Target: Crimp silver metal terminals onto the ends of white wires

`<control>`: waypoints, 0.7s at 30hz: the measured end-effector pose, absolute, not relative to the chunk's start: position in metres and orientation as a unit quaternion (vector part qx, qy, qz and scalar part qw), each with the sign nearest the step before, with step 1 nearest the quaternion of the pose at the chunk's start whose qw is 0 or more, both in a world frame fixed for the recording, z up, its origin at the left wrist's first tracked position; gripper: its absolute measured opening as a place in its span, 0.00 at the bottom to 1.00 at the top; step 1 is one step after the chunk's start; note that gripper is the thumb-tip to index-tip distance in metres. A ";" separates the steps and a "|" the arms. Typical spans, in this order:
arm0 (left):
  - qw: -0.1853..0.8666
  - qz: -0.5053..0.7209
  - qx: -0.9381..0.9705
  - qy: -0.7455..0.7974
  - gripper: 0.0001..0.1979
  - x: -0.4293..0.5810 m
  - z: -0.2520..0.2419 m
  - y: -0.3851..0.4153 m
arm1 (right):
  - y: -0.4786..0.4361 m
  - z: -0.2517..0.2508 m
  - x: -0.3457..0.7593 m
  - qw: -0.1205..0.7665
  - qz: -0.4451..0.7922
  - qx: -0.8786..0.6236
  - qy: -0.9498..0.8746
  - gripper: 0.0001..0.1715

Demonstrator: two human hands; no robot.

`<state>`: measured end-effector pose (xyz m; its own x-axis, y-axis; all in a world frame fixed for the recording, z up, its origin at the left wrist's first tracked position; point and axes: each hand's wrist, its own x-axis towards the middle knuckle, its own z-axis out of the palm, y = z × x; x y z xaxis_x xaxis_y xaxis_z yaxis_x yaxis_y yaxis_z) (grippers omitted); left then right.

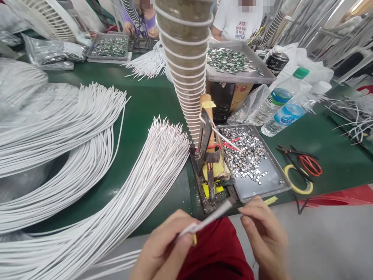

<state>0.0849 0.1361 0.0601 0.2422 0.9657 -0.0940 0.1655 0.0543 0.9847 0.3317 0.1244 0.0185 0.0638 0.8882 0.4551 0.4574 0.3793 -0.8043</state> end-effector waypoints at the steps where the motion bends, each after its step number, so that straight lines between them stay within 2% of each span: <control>1: 0.567 0.340 0.588 0.467 0.14 0.088 0.059 0.134 | 0.123 0.021 0.330 0.513 0.234 -0.508 -0.651 0.10; 5: 0.593 0.273 0.616 0.441 0.13 0.100 0.048 0.134 | 0.121 0.030 0.324 0.540 0.322 -0.470 -0.620 0.11; 8: 0.591 0.254 0.623 0.445 0.13 0.105 0.042 0.134 | 0.123 0.034 0.325 0.564 0.346 -0.458 -0.593 0.07; 15: 0.599 0.292 0.593 0.452 0.15 0.113 0.045 0.132 | 0.128 0.038 0.325 0.436 0.336 -0.441 -0.709 0.04; 18: 0.593 0.304 0.600 0.443 0.13 0.113 0.043 0.131 | 0.129 0.037 0.322 0.435 0.314 -0.447 -0.715 0.03; 21: 0.610 0.288 0.592 0.441 0.11 0.111 0.037 0.130 | 0.129 0.033 0.320 0.442 0.312 -0.429 -0.723 0.07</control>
<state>0.1108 0.1303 0.0366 0.4446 0.8738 -0.1972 0.1707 0.1335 0.9762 0.3199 0.1295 0.0333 -0.2408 0.8963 0.3723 0.3449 0.4376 -0.8304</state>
